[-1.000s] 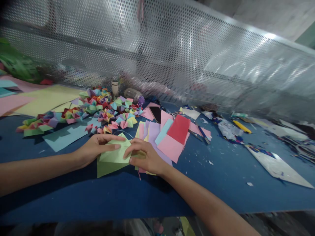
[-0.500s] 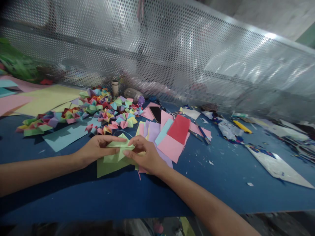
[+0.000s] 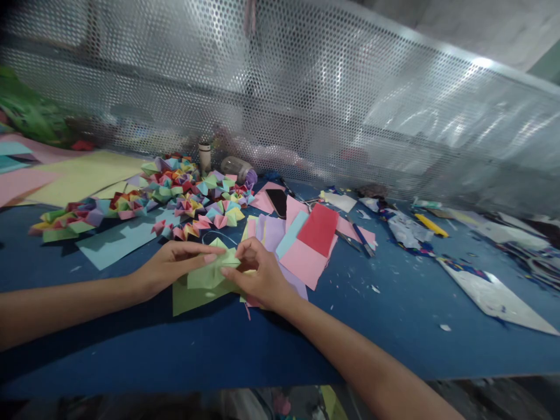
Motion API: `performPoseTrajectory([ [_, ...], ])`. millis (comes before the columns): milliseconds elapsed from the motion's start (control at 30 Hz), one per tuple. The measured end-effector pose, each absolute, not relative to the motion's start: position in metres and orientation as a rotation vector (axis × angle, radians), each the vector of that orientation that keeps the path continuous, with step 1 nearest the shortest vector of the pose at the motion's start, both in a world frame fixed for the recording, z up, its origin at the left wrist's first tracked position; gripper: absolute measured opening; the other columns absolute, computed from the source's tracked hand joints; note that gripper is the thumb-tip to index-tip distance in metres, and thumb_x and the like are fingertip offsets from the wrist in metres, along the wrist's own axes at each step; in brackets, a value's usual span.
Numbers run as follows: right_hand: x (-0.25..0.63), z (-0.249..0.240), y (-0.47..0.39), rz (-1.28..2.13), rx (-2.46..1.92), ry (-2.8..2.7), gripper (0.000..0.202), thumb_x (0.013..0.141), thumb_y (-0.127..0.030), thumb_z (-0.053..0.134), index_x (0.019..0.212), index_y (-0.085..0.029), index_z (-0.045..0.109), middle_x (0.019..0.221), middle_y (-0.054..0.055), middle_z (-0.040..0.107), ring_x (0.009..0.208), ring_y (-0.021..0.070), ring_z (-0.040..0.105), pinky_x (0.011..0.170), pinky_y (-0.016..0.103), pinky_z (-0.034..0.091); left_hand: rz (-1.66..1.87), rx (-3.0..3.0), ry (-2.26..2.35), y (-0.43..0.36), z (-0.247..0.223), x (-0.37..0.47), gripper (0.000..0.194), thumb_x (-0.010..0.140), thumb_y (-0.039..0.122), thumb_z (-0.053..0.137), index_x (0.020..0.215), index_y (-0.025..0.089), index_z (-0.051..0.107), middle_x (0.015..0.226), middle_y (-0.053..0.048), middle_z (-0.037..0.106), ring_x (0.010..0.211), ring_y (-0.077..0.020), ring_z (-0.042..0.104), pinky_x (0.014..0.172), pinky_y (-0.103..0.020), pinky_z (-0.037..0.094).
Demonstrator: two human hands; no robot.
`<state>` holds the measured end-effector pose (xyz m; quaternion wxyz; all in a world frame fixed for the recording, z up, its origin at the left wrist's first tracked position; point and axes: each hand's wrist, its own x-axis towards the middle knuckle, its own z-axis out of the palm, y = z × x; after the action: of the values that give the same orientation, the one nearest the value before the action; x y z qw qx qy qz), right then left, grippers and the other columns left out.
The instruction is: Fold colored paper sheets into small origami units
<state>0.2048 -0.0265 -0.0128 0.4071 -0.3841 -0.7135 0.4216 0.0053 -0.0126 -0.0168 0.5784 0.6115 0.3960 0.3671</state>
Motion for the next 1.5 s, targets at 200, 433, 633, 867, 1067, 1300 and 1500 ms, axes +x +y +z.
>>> performPoseTrajectory([
  [200, 0.203, -0.010, -0.028, 1.035, -0.990, -1.801, 0.028, 0.074, -0.028, 0.067, 0.080, -0.021, 0.040, 0.066, -0.006, 0.051, 0.061, 0.0084, 0.054, 0.061, 0.023, 0.048, 0.874, 1.488, 0.955, -0.012, -0.015, 0.007, 0.029, 0.072, 0.031, 0.068, 0.097, 0.017, 0.072, 0.082, -0.004, 0.072, 0.066, -0.0139, 0.060, 0.059, -0.021, 0.047],
  [433, 0.203, -0.012, -0.027, 1.025, -0.973, -1.821, 0.027, 0.074, -0.027, 0.067, 0.081, -0.021, 0.041, 0.066, -0.006, 0.051, 0.060, 0.0082, 0.054, 0.060, 0.023, 0.048, 0.875, 1.560, 0.968, -0.013, -0.013, 0.007, 0.028, 0.072, 0.031, 0.067, 0.096, 0.017, 0.073, 0.055, 0.003, 0.061, 0.045, -0.0071, 0.043, 0.042, -0.018, 0.034],
  [633, 0.203, -0.014, -0.027, 1.029, -0.967, -1.811, 0.028, 0.073, -0.025, 0.068, 0.081, -0.021, 0.041, 0.066, -0.007, 0.050, 0.060, 0.0078, 0.053, 0.060, 0.022, 0.047, 0.889, 1.509, 0.949, -0.013, -0.013, 0.008, 0.029, 0.067, 0.028, 0.070, 0.093, 0.016, 0.073, 0.062, 0.001, 0.067, 0.051, -0.0084, 0.050, 0.048, -0.018, 0.041],
  [867, 0.204, -0.017, -0.025, 1.057, -0.985, -1.805, 0.030, 0.073, -0.028, 0.069, 0.080, -0.021, 0.040, 0.064, -0.007, 0.049, 0.056, 0.0076, 0.051, 0.053, 0.020, 0.043, 0.869, 1.501, 0.936, -0.013, -0.014, 0.008, 0.030, 0.067, 0.028, 0.071, 0.095, 0.016, 0.073, 0.069, -0.001, 0.071, 0.056, -0.0108, 0.056, 0.050, -0.018, 0.043],
  [1067, 0.206, -0.016, -0.024, 1.043, -0.984, -1.754, 0.032, 0.070, -0.029, 0.071, 0.082, -0.021, 0.043, 0.069, -0.005, 0.051, 0.060, 0.0083, 0.054, 0.056, 0.021, 0.045, 0.909, 1.512, 0.966, -0.012, -0.017, 0.006, 0.033, 0.067, 0.033, 0.072, 0.095, 0.017, 0.073, 0.058, 0.001, 0.065, 0.047, -0.0089, 0.048, 0.043, -0.018, 0.035],
  [1300, 0.208, -0.010, -0.025, 0.976, -0.993, -1.635, 0.025, 0.073, -0.026, 0.068, 0.081, -0.021, 0.045, 0.070, -0.002, 0.059, 0.065, 0.0114, 0.059, 0.064, 0.026, 0.048, 0.928, 1.561, 1.006, -0.009, -0.022, 0.003, 0.033, 0.070, 0.036, 0.070, 0.097, 0.018, 0.072, 0.046, 0.004, 0.052, 0.040, -0.0064, 0.036, 0.039, -0.019, 0.024],
  [1500, 0.208, -0.012, -0.025, 0.943, -0.981, -1.632, 0.024, 0.073, -0.023, 0.068, 0.084, -0.022, 0.046, 0.071, -0.003, 0.060, 0.066, 0.0112, 0.059, 0.063, 0.025, 0.048, 0.909, 1.547, 0.940, -0.010, -0.018, 0.007, 0.023, 0.070, 0.028, 0.069, 0.088, 0.014, 0.074, 0.072, -0.005, 0.070, 0.058, -0.0127, 0.056, 0.051, -0.020, 0.040],
])
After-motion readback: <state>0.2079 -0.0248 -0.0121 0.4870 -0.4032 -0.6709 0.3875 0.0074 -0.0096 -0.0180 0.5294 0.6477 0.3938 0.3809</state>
